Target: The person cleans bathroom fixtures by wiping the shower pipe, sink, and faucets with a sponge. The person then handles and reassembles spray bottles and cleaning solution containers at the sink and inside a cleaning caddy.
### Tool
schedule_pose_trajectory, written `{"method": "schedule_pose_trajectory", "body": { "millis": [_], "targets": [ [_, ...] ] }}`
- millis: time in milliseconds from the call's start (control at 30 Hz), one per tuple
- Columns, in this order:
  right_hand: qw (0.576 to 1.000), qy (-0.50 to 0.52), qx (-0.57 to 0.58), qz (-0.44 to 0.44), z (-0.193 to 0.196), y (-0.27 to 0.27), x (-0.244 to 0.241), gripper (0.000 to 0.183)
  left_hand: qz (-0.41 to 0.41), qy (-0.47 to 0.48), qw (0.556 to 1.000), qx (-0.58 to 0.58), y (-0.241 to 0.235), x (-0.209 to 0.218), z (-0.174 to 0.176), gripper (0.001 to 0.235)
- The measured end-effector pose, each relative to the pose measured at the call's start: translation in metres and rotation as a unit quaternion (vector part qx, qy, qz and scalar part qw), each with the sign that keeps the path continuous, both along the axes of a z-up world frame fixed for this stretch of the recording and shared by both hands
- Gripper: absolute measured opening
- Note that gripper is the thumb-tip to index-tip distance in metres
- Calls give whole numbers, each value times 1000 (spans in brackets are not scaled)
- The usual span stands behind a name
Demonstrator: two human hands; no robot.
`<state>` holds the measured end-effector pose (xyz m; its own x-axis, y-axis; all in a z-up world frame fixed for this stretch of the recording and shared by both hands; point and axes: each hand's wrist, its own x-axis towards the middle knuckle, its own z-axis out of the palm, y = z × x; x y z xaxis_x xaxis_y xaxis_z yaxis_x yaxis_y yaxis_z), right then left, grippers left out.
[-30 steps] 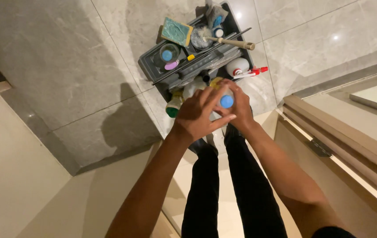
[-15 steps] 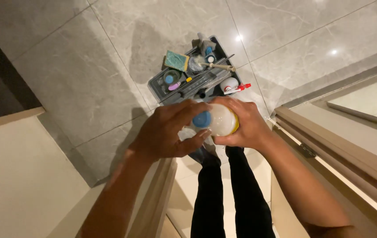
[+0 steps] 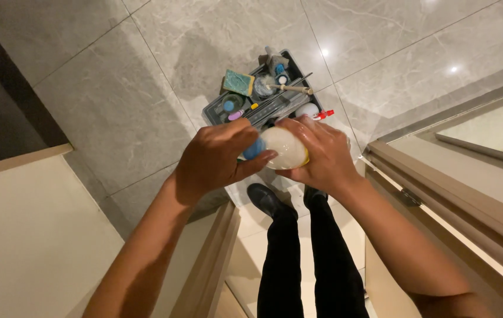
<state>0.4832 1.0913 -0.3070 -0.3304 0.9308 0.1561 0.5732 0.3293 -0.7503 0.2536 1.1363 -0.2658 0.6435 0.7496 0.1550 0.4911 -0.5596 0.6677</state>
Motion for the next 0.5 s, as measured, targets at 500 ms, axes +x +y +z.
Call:
{"method": "schedule_pose_trajectory", "body": {
  "millis": [500],
  "targets": [
    [994,-46,23,-99,-5,-12,-22,76,239,28,965,-101,-15,32,18,40]
  ]
}}
